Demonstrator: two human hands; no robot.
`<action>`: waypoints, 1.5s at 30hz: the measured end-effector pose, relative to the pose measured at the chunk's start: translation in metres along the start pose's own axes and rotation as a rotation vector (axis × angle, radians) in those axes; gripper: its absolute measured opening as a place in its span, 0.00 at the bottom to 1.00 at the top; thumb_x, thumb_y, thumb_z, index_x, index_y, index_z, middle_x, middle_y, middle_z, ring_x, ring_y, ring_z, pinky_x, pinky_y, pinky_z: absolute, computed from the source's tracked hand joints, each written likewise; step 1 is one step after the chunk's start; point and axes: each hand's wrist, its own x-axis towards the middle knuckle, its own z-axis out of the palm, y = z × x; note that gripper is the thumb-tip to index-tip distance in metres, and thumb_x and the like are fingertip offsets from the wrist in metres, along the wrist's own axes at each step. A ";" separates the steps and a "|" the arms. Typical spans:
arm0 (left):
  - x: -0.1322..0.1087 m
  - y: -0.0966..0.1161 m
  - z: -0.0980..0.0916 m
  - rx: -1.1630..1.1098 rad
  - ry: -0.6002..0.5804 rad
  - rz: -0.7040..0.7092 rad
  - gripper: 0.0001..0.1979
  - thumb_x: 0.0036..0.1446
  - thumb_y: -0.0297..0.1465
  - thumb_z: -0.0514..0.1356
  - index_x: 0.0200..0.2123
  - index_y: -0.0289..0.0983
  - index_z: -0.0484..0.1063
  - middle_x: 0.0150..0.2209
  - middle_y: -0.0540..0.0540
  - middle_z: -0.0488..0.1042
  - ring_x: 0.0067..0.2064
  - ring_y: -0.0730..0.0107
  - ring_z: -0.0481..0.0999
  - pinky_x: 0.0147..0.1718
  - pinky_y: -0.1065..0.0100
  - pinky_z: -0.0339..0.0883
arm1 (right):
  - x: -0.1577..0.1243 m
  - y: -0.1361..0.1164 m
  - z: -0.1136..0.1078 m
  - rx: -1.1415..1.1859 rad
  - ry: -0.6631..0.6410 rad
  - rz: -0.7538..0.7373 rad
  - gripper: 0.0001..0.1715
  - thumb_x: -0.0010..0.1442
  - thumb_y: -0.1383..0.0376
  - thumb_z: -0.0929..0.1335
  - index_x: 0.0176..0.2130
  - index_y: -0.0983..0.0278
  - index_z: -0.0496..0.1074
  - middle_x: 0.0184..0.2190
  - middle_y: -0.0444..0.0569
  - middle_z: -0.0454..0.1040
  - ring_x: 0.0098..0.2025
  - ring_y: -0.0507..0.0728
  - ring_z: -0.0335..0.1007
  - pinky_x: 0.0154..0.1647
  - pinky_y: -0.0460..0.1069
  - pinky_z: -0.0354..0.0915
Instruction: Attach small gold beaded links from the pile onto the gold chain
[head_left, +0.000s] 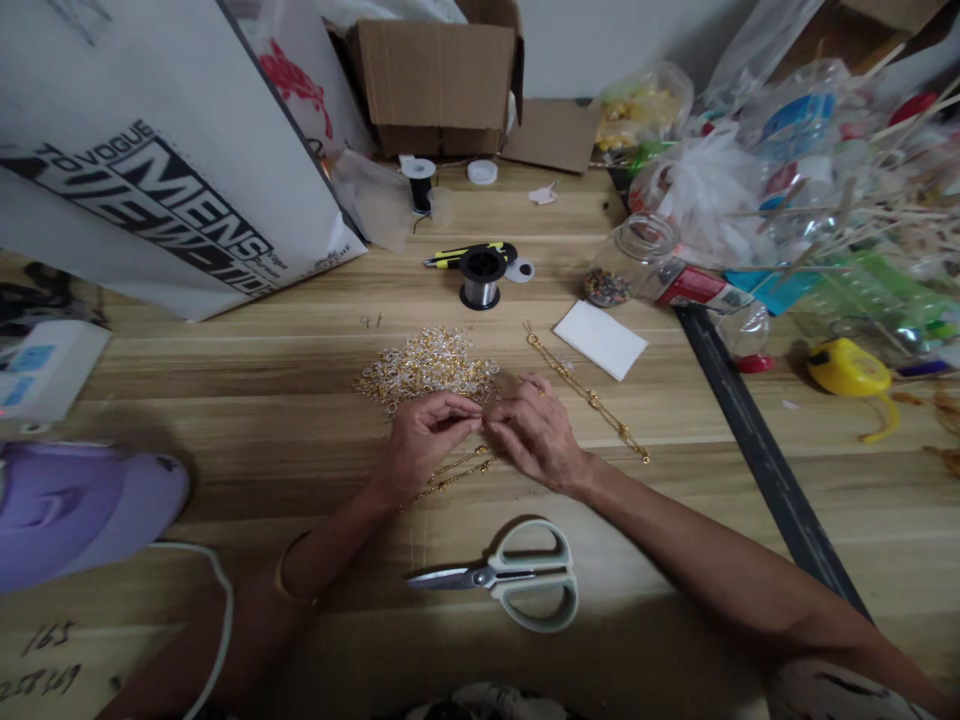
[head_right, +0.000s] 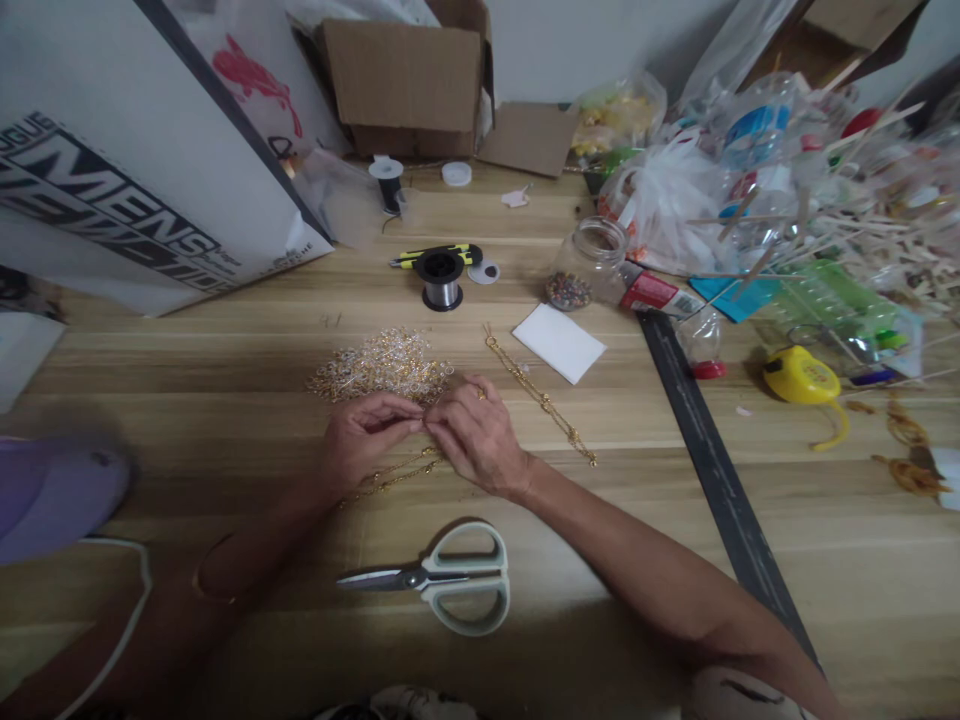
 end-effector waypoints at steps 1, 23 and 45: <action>0.000 0.000 0.000 0.001 0.000 0.001 0.06 0.45 0.26 0.65 0.30 0.33 0.74 0.28 0.47 0.79 0.31 0.71 0.77 0.33 0.72 0.71 | 0.000 0.000 0.000 0.000 0.003 -0.002 0.04 0.59 0.70 0.64 0.37 0.63 0.64 0.30 0.45 0.73 0.35 0.53 0.66 0.52 0.57 0.57; 0.000 -0.001 -0.001 0.030 -0.002 0.007 0.06 0.46 0.28 0.65 0.30 0.33 0.74 0.29 0.47 0.79 0.31 0.71 0.77 0.33 0.71 0.71 | 0.000 0.000 0.000 0.002 0.007 0.002 0.03 0.60 0.70 0.63 0.37 0.63 0.65 0.30 0.45 0.72 0.35 0.53 0.67 0.53 0.58 0.56; 0.000 0.002 0.001 0.015 -0.002 -0.003 0.06 0.45 0.27 0.65 0.30 0.33 0.74 0.28 0.46 0.79 0.31 0.71 0.77 0.32 0.71 0.71 | -0.001 0.001 0.001 0.007 -0.011 0.017 0.03 0.60 0.69 0.63 0.36 0.62 0.65 0.30 0.45 0.73 0.35 0.53 0.66 0.52 0.57 0.57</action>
